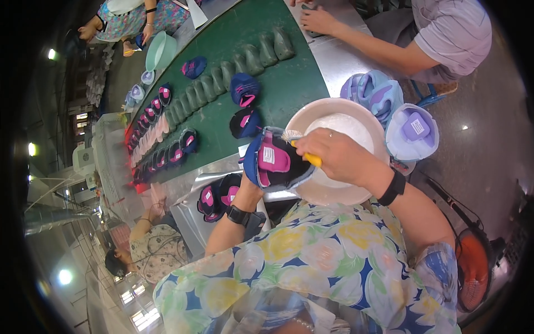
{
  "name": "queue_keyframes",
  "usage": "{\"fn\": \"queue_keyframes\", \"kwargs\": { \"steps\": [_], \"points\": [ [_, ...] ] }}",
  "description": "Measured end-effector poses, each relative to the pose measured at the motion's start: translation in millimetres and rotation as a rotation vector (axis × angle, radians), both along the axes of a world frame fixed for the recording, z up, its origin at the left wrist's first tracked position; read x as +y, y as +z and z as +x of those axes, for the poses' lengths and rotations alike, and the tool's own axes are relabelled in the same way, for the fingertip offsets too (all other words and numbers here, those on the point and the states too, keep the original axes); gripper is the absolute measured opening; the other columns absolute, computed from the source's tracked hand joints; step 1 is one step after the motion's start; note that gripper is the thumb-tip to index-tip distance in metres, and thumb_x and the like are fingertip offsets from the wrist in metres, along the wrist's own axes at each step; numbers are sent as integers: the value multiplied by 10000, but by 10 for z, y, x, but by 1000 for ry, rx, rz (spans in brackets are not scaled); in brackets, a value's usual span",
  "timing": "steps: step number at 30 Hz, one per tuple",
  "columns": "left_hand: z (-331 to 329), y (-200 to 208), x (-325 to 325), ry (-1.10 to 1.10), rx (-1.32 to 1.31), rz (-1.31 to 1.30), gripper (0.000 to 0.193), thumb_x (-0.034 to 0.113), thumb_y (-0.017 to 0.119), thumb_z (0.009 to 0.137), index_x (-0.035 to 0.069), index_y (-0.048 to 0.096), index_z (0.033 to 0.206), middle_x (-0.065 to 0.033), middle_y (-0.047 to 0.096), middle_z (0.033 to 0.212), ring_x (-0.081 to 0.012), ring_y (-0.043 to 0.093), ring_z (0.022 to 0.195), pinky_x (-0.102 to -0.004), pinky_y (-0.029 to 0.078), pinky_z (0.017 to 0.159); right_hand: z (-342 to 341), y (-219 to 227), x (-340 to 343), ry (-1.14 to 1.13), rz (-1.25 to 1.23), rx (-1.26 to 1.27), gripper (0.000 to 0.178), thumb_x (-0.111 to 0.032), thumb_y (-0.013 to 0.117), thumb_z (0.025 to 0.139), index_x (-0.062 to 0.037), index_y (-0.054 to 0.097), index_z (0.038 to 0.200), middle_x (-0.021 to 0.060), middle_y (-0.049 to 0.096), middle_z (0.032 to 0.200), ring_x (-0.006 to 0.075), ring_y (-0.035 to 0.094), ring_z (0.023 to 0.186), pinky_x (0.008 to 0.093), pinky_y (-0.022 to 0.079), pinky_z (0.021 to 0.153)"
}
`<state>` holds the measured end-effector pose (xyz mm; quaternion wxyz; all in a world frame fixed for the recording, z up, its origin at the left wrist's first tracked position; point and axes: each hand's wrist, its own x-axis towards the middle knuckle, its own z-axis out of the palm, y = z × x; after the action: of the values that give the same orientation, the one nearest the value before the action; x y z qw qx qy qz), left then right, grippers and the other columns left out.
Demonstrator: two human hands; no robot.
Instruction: Applying glue to the inner surface of shoe uppers using a brush on a production line.
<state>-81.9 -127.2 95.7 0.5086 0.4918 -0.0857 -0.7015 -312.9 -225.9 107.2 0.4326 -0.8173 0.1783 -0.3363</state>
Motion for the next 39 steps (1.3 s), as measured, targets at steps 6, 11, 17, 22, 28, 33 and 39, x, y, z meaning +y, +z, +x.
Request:
{"fn": "queue_keyframes", "kwargs": {
  "steps": [6,11,17,22,28,33,39],
  "points": [
    [79,-75,8,-28,8,-151,425,262,430,1036,55,441,1407,-132,557,1367,-268,572,1235,-426,483,1051,-209,117,-21,-108,86,80,195,-44,670,834,-47,608,1020,123,668,997,312,647,908,375,518,788],
    [141,-110,-3,34,78,-146,474,227,529,1002,80,412,1437,-85,555,1362,-222,583,1199,-381,486,1036,184,246,-121,-220,173,28,158,-105,686,885,-26,614,1001,152,660,945,351,645,836,370,509,742],
    [897,-808,347,500,-88,-163,487,105,556,967,168,424,1431,-50,602,1257,-203,632,1079,-343,565,870,119,38,26,-377,645,88,120,-59,650,902,34,607,965,90,656,879,167,648,798,288,509,732],
    [2024,-975,472,677,-433,-116,461,-87,431,949,127,416,1357,-113,610,1138,-263,665,922,-408,611,689,136,-149,157,-330,676,85,110,-44,621,921,28,585,997,89,628,947,152,631,808,275,512,740],
    [3186,-1256,367,801,-406,-122,418,-49,382,985,121,377,1366,-103,524,1286,-281,629,1024,-416,602,817,216,-248,236,-396,796,193,156,-57,616,930,13,535,1044,110,638,948,153,626,782,279,518,734],
    [4058,-1735,358,727,-1171,569,769,-40,559,864,82,202,1534,-251,535,1307,-389,582,1141,-427,504,956,312,-327,289,-387,811,310,161,-53,611,934,3,528,1061,127,652,946,158,637,786,281,526,729],
    [2699,-2097,1253,51,-1020,-192,184,203,548,933,37,569,1009,-135,616,861,-314,617,781,-418,519,731,305,-301,339,-328,786,244,177,-67,618,939,8,526,1069,121,656,942,156,638,756,273,531,711]
  ]
}}
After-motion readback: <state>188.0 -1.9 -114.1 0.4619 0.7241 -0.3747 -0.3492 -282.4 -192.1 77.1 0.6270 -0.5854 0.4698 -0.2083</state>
